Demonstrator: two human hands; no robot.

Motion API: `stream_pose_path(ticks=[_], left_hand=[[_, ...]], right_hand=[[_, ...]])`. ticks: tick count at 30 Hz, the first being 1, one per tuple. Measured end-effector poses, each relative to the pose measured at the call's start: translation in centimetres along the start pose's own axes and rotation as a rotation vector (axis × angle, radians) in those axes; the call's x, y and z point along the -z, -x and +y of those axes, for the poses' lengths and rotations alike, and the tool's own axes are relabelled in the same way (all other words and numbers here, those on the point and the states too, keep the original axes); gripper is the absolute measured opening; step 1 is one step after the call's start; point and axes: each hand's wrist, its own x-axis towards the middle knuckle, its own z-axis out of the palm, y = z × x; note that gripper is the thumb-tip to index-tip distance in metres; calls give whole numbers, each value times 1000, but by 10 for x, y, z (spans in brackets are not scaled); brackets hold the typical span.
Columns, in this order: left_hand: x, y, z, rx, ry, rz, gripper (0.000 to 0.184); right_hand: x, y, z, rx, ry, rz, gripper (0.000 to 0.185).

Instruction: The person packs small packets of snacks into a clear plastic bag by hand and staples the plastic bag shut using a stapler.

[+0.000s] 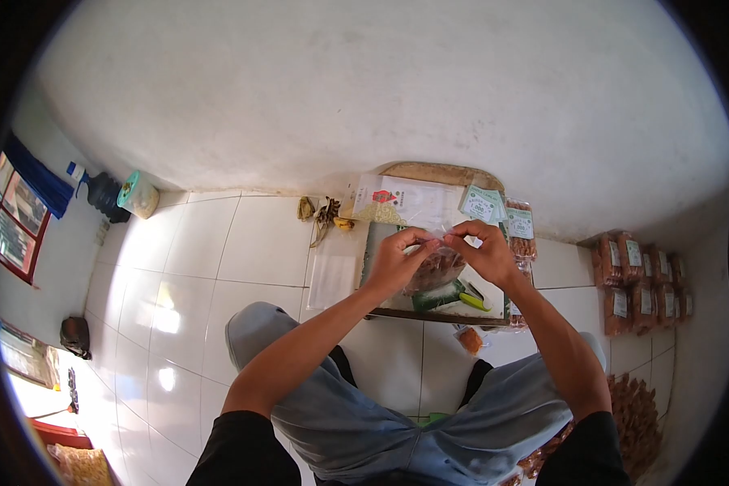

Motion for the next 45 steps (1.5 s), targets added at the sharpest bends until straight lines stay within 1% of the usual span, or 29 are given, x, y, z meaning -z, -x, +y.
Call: stream_pose_path(ticks=[1,2,4,8,10,14,16,17,19,20,22,23,25,26,28,29,31,32,34,35,37,41,43,44,45], left_hand=[[0,-1,2,-27,-42,8,19],[1,-2,2,-27,-42,8,19],[0,-6,3,-23,-91,-18,17],[-2,-9,8,-49,-129,-60,16],[-1,-13,9,-62,-96,-76,16],[1,-17,10,-79,-107,-82,15],[1,-19,8,-79,-83,-81,15],[2,-18,6,-79,-82,-80,15],[3,-18,7,-36,-137,-92,15],[3,-18,7,-36,-137,-90,15],[3,-19,5,-71,-93,-94,16],[3,-19,4,-70,-93,-95,16],[3,-19,5,-70,-77,-85,17],[4,-18,5,-69,-77,-84,17],[5,-17,5,-64,-114,-93,18],[6,-16,6,-65,-113,-92,18],[6,-16,7,-38,-160,-103,17],[7,-17,7,-38,-161,-103,17],[8,-17,3,-48,-140,-99,16],[9,-17,1,-47,-140,-97,16],[9,-17,1,-78,6,-87,16],[10,-17,2,-62,-76,-111,16],[10,-18,-3,-129,-123,-78,17],[10,-19,-5,-129,-124,-80,17],[10,-18,-4,-179,-207,-58,18]], right_hand=[[2,0,-7,55,112,10,17],[3,-1,-11,55,112,9,17],[6,-5,-17,145,46,43,20],[18,-18,-35,111,24,-11,16],[22,-19,-48,127,175,-29,11],[20,-19,-40,99,118,-9,10],[18,-20,-32,45,-60,1,14],[19,-19,-30,45,-60,0,14],[21,-16,-32,175,30,-19,26],[22,-16,-31,175,30,-20,26],[24,-16,-31,87,96,-129,29],[23,-16,-33,86,96,-128,29],[19,-17,-37,-56,-70,-72,21],[17,-17,-34,-56,-70,-73,21],[11,-21,-22,-150,-264,4,13],[7,-23,-14,-149,-263,3,13],[3,-25,-6,-3,-85,-14,15],[3,-23,-3,-3,-86,-14,15],[6,-18,-16,179,216,-4,22],[9,-17,-19,181,216,-7,22],[19,-16,-20,449,419,-145,27],[19,-14,-11,432,430,-198,25],[18,-15,-11,419,419,-219,20],[18,-15,-10,419,418,-218,20],[19,-15,-9,449,435,-203,15]])
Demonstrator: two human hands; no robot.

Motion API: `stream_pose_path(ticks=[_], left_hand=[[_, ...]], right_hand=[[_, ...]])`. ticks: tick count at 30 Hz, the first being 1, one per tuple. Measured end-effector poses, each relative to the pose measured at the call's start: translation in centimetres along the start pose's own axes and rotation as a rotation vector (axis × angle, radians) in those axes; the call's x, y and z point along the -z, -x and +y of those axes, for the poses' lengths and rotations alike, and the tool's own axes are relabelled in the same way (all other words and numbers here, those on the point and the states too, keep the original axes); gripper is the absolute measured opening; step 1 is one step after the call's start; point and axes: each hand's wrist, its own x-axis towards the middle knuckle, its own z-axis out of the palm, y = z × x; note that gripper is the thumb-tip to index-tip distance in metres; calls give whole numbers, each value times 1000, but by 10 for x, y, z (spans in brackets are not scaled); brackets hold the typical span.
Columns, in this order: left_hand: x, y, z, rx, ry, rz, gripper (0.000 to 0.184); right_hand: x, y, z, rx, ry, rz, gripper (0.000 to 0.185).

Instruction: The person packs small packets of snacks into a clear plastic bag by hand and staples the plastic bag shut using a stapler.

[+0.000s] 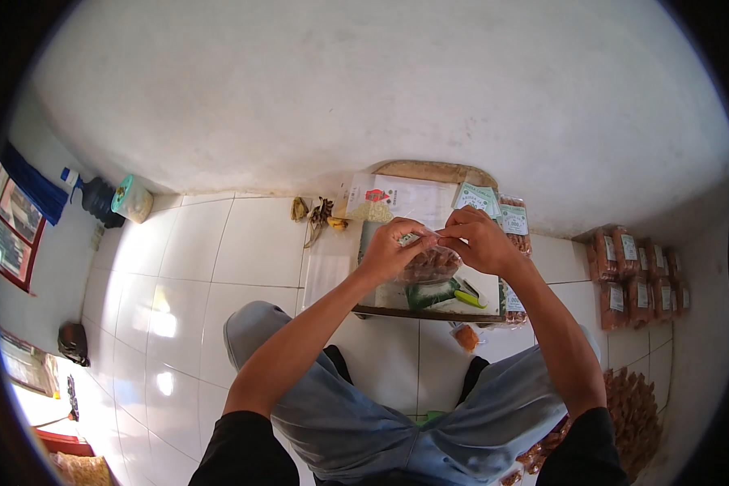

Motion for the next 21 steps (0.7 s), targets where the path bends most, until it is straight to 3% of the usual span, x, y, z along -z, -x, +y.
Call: stream_pose_path(ticks=[5,7,8,10,13,21], left_hand=[[2,0,11,-39,-125,19,20],[-1,5,25,154,-92,92,20],[0,5,27,155,-93,91,20],[2,5,28,-220,-442,120,17],[1,5,20,-319,-517,134,19],[2,5,26,-272,-486,75,18]], right_hand=[[-2,-1,-1,26,65,36,7],[-5,-2,0,31,58,64,4],[-5,-2,1,29,58,65,4],[-4,-3,2,48,58,70,4],[-5,-3,4,47,56,59,4],[-6,-2,5,39,31,59,5]])
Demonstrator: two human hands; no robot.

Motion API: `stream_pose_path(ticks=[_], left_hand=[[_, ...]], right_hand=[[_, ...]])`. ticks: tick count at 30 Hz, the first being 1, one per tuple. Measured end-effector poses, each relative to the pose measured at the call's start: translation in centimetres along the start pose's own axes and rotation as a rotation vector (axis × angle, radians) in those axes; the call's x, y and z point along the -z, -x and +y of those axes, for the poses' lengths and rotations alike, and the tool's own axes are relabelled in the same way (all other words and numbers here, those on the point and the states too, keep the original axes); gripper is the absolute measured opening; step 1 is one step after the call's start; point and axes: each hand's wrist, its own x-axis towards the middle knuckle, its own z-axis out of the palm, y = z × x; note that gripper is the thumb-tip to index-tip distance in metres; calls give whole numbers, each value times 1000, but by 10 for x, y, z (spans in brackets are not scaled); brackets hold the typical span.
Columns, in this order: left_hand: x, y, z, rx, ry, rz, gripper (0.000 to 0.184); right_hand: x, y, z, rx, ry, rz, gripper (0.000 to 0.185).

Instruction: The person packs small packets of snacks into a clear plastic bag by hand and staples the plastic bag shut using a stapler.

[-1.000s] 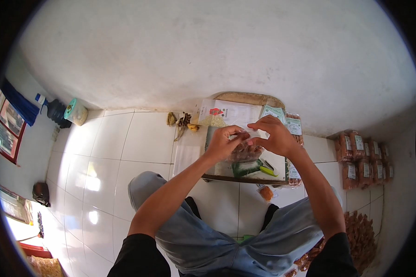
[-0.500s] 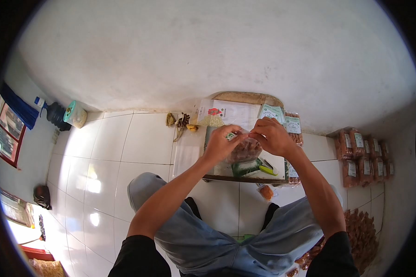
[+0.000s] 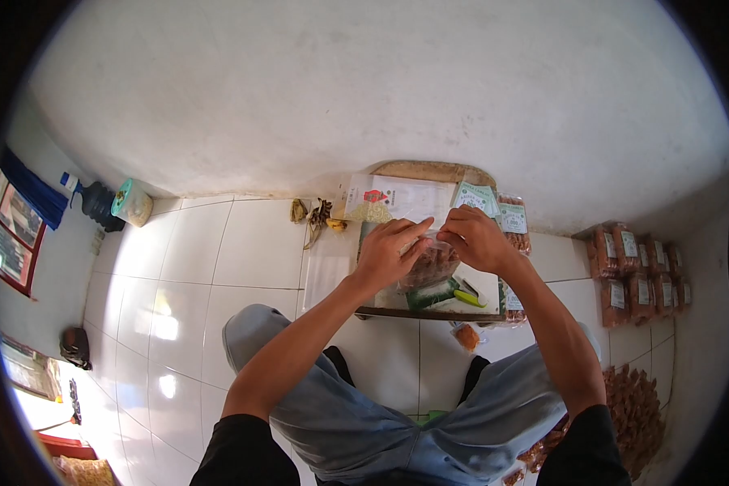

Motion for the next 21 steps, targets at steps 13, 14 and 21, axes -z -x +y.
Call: stream_pose_path(ticks=[13,14,21], left_hand=[[-10,0,-8,238,133,-64,23],[-9,-1,-10,238,133,-64,23],[1,-16,-20,355,176,-156,24]], right_hand=[[10,3,5,-241,-178,-121,15],[10,5,7,-241,-178,-120,15],[-6,17,13,-517,-278,-104,22]])
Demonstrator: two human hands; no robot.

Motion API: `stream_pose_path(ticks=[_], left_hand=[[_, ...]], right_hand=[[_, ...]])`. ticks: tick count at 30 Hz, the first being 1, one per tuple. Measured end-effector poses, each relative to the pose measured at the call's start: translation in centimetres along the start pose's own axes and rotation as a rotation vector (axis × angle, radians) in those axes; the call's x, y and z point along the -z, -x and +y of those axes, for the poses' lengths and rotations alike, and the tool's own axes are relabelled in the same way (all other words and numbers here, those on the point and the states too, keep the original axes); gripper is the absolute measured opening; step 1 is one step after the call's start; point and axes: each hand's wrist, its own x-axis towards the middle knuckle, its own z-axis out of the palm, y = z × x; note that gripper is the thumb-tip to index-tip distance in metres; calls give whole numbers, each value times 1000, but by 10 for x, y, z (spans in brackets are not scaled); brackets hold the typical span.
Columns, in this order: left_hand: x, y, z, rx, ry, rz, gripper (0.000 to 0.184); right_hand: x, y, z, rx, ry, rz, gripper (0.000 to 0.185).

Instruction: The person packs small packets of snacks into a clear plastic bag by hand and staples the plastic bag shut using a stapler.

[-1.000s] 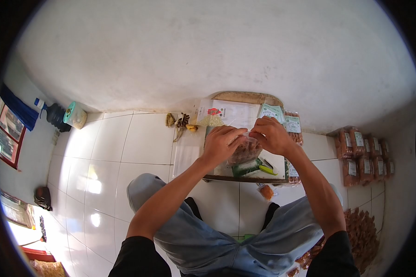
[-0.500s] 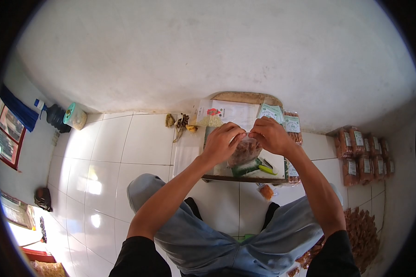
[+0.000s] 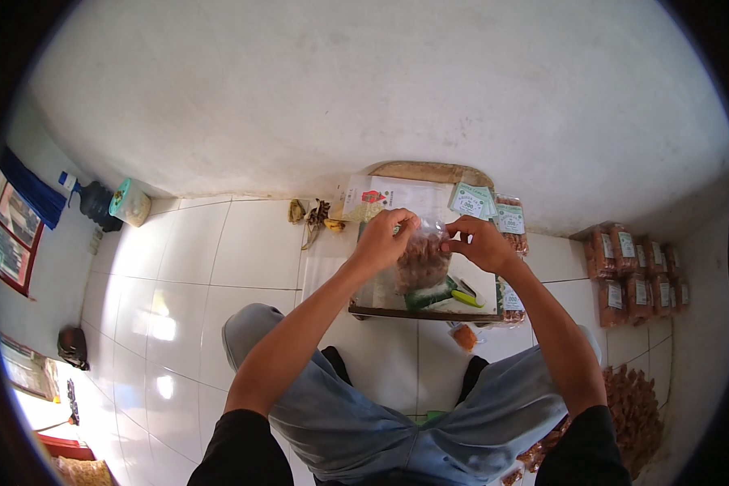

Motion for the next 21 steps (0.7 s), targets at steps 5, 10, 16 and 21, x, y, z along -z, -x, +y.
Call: stream_pose_path(ticks=[5,10,16,21], left_hand=[[0,-19,0,-54,30,23,21],[15,-24,24,13,63,-21,23],[2,-3,7,-38,47,20,25],[-1,11,4,-135,-92,31,23]], right_hand=[[-12,-10,12,60,-35,128,16],[-14,-17,12,171,-37,384,10],[-32,-1,24,232,-18,366,9],[-32,16,15,131,-47,263,12]])
